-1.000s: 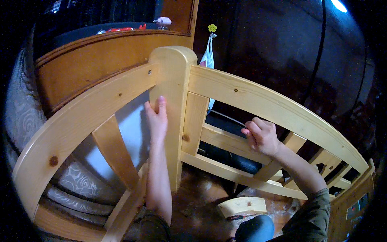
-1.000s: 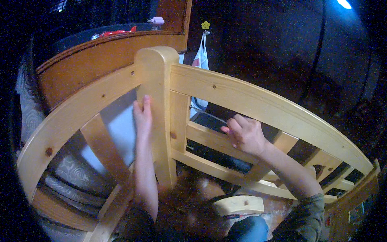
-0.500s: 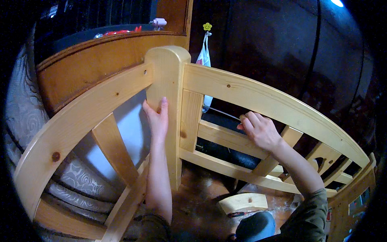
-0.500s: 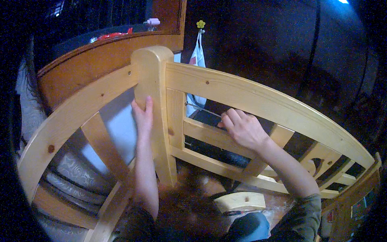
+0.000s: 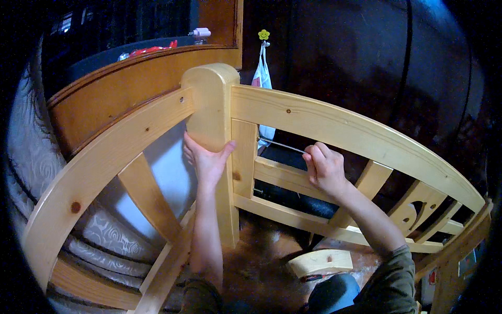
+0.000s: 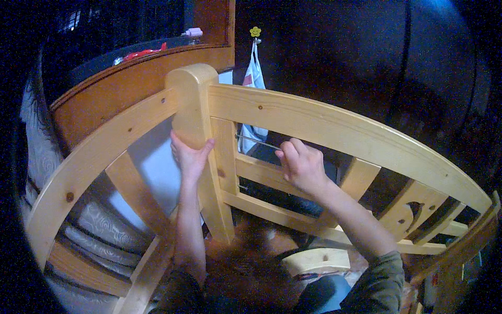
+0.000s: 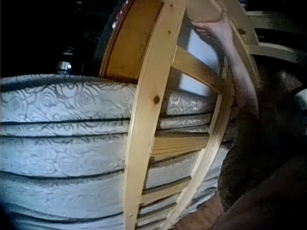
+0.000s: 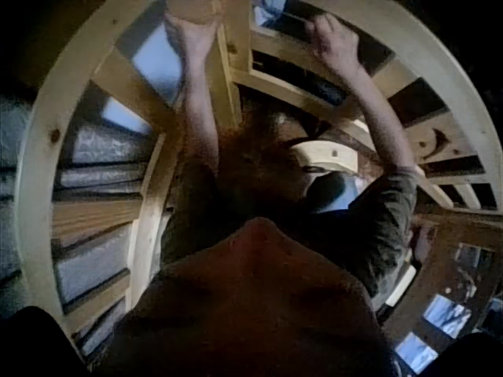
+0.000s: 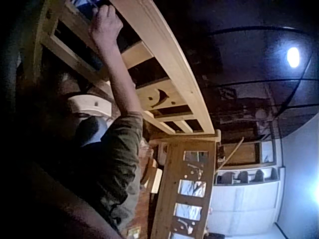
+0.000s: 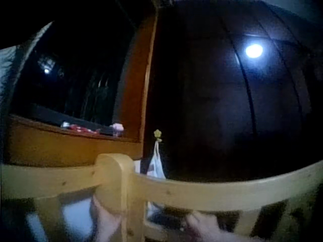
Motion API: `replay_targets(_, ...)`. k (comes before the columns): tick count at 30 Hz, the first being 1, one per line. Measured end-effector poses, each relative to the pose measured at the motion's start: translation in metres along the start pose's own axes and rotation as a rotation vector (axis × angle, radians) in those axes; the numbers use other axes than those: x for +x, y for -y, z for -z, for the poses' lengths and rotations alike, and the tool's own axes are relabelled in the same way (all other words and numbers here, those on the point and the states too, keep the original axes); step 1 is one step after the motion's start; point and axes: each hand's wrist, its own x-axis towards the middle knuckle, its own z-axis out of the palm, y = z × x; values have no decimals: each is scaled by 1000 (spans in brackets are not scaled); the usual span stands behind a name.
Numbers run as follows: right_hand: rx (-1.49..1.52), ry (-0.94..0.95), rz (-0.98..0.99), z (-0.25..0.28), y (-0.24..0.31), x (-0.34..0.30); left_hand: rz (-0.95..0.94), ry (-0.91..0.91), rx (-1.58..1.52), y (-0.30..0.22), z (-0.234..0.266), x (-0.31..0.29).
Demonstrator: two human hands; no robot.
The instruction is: The person assembles a wooden crib by tightening screws into the frame using a screwdriver. They work on multiple joints, reposition the frame, and handle small wooden parts and hardware on the floor.
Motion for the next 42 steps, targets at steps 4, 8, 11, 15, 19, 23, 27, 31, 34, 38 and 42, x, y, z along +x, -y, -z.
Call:
replay_targets(4,90,-118,-167,-5,10,2,-32,-28,9,5,-2,2)
replay_targets(8,141,-104,-399,-7,18,3,-63,-58,36,1,1,2)
replay_targets(11,222,-130,-572,-9,23,10,-44,-49,7,2,0,2)
replay_targets(15,265,-59,-787,-4,30,17,4,-18,-17,-6,4,0)
replay_targets(19,226,-6,-854,-2,33,19,-46,-71,22,-4,3,-1)
replay_targets(23,188,-53,-642,-9,21,5,20,47,-115,-8,9,-2)
replay_targets(27,417,-51,-726,-9,26,-1,-4,-8,-75,-1,0,-2)
replay_targets(31,540,-71,-821,-12,23,1,58,-113,-100,-8,-4,-15)
replay_targets(34,318,-117,-652,-20,13,-10,-12,-239,-177,-12,-12,-37)
replay_targets(38,396,-190,-797,-22,14,-14,-36,-430,-242,5,-12,-62)
replay_targets(42,683,-165,-1146,29,-2,-21,71,-303,-459,3,-6,-78)
